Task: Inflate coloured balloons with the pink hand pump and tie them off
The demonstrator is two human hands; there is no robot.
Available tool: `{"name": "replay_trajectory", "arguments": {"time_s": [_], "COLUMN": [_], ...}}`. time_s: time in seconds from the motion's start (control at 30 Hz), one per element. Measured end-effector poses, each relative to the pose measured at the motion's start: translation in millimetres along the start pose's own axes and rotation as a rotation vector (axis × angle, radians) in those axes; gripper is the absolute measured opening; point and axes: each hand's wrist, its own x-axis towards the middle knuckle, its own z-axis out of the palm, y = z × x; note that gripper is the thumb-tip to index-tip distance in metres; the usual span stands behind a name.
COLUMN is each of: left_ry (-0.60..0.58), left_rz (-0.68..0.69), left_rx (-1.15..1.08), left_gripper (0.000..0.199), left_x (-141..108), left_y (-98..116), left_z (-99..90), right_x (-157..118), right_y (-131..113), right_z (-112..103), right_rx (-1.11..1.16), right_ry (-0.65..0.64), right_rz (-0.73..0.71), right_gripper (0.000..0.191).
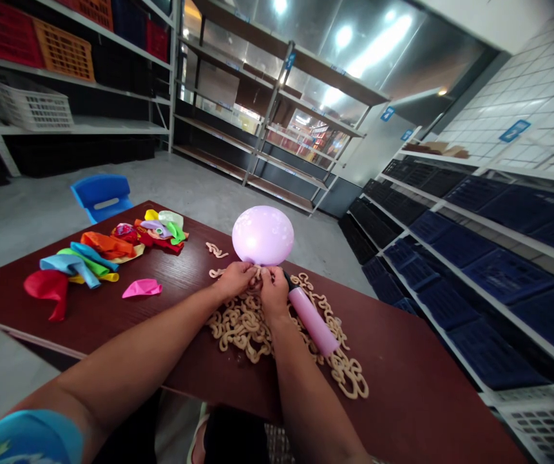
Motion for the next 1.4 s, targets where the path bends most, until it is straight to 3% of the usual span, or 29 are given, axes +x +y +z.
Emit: {"name": "replay_trajectory", "arguments": {"time_s": [0.17,0.37,0.67,0.77,0.97,1.17,1.4], "left_ry": [-0.167,-0.347,-0.411,-0.343,0.015,0.285,0.364], "left_rz": [-0.042,0.031,0.049,0.069,0.149,0.177,0.138], "left_rx": [-0.071,-0.044,-0.057,0.010,0.156,0.170,0.337], "left_gripper": [0.031,0.035,0.022,0.024,0.034,0.038,0.042], "left_x": [-1.0,-2.2,-11.6,-11.6,-5.4,8.3,28.7], "left_y": [-2.5,-4.3,6.4,5.4,2.0,-2.2,10.5], "left_z": [4.0,6.4,10.0,10.2,-1.4,-8.9,-9.0], "right_x": [8.7,13.0,14.1,14.6,10.4,3.9,3.8], "right_y": [9.1,15.0,18.0,19.6,10.6,9.2,13.9], "right_z": [-7.3,-13.8,-10.1,-8.1,-3.9,0.6,2.0], "right_rx": [0.012,-0.094,-0.036,-0.026,-0.202,-0.372,-0.465], "right_ry": [0.085,0.178,0.186,0.180,0.164,-0.029,-0.121], "right_rz": [0.053,0.035,0.136,0.143,-0.020,-0.090,-0.094], "right_gripper": [0.023,0.021,0.020,0.021,0.023,0.014,0.011]}}
